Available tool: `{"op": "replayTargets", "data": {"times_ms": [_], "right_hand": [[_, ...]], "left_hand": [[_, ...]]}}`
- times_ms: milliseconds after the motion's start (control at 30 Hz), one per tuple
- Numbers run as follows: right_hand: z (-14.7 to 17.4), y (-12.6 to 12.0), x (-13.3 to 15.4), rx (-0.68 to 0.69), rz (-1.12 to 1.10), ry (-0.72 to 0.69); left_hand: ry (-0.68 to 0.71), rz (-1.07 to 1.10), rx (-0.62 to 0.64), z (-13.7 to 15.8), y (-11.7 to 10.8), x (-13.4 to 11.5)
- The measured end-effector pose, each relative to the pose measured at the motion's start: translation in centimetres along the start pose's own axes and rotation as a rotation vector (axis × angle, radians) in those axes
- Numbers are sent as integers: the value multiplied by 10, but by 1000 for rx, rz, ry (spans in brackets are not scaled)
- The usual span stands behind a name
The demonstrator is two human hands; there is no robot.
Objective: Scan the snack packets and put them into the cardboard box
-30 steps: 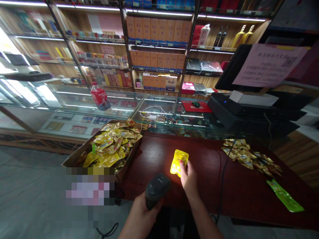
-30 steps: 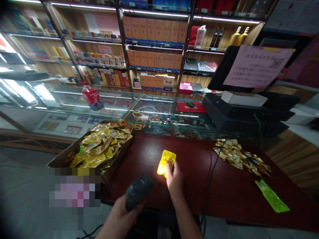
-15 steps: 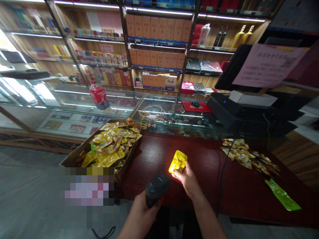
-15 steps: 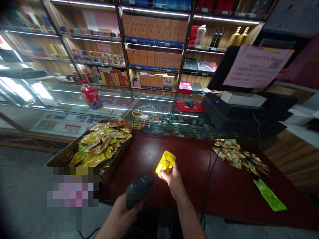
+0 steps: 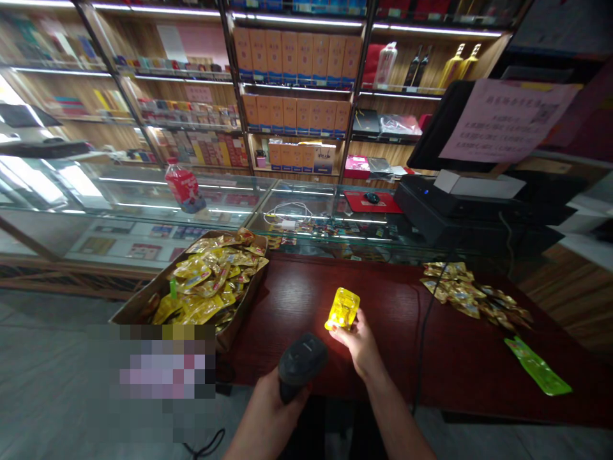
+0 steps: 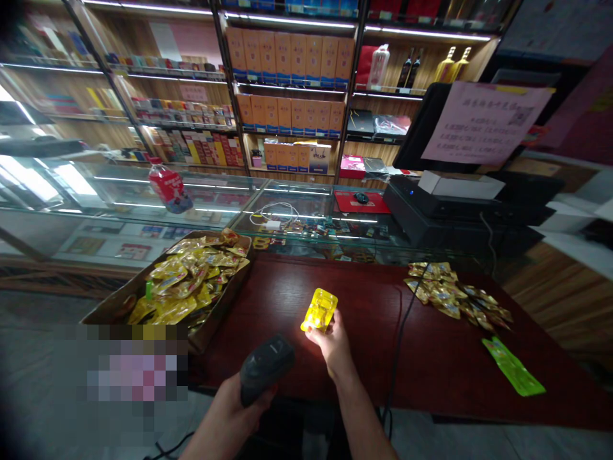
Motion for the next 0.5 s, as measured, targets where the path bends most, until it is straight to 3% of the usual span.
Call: {"op": "replayTargets", "data": {"times_ms": [233, 500], "right_hand": [[0, 0, -9, 85, -142, 101], [0, -1, -8, 42, -154, 119]], "left_hand": [[2, -4, 1, 0, 4, 0], [94, -109, 22, -3, 5, 1]]}}
Point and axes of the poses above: each hand's wrist, its own z-axis away from the middle knuckle, its own y-axis out of the palm, x = y × z, the point moved 4 cm from there along -z, towards the middle knuckle, and after that the axes turned 1 degree about y, right-handed, at the moved point
